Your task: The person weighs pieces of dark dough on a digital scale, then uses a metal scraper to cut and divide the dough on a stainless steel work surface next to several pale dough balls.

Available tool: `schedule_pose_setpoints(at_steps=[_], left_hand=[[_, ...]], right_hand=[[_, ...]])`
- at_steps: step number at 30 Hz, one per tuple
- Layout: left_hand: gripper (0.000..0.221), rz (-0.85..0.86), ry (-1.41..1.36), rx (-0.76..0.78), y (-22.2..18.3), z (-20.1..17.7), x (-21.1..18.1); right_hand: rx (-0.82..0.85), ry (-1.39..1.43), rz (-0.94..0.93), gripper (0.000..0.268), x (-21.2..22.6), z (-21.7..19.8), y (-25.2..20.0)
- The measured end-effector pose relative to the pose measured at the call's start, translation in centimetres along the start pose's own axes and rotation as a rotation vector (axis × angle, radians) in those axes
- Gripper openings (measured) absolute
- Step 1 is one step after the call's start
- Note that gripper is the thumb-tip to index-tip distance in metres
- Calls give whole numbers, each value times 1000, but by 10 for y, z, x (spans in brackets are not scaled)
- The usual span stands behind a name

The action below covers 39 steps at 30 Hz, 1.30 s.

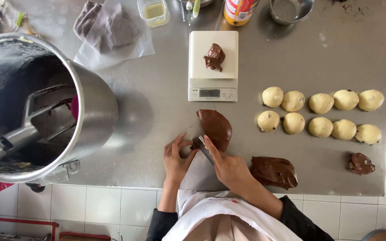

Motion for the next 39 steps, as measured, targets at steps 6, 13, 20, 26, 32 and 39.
schedule_pose_setpoints(at_steps=[6,13,20,26,32,39], left_hand=[[52,-29,13,-22,-6,-7,-3],[19,-30,-355,-192,44,-20,-8],[17,132,-230,-241,218,43,-37],[83,429,201,-103,256,79,-59],[49,183,-157,-132,265,56,-1],[36,-91,339,-358,403,57,110]], right_hand=[[146,-91,127,88,-7,21,1],[-367,139,-244,80,6,-1,3],[-501,357,290,75,-40,-62,-20],[-601,441,428,76,-55,-78,-37],[-684,521,506,78,-70,-85,-45],[-721,511,624,82,-80,-90,-53]])
Point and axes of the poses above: each hand's wrist, its own y-axis towards the middle knuckle, its own z-axis out of the palm, x = y × z, the point moved 1 cm from there along y, towards the middle knuckle, and after that the axes turned 12 degrees about y, right-handed, at the moved point
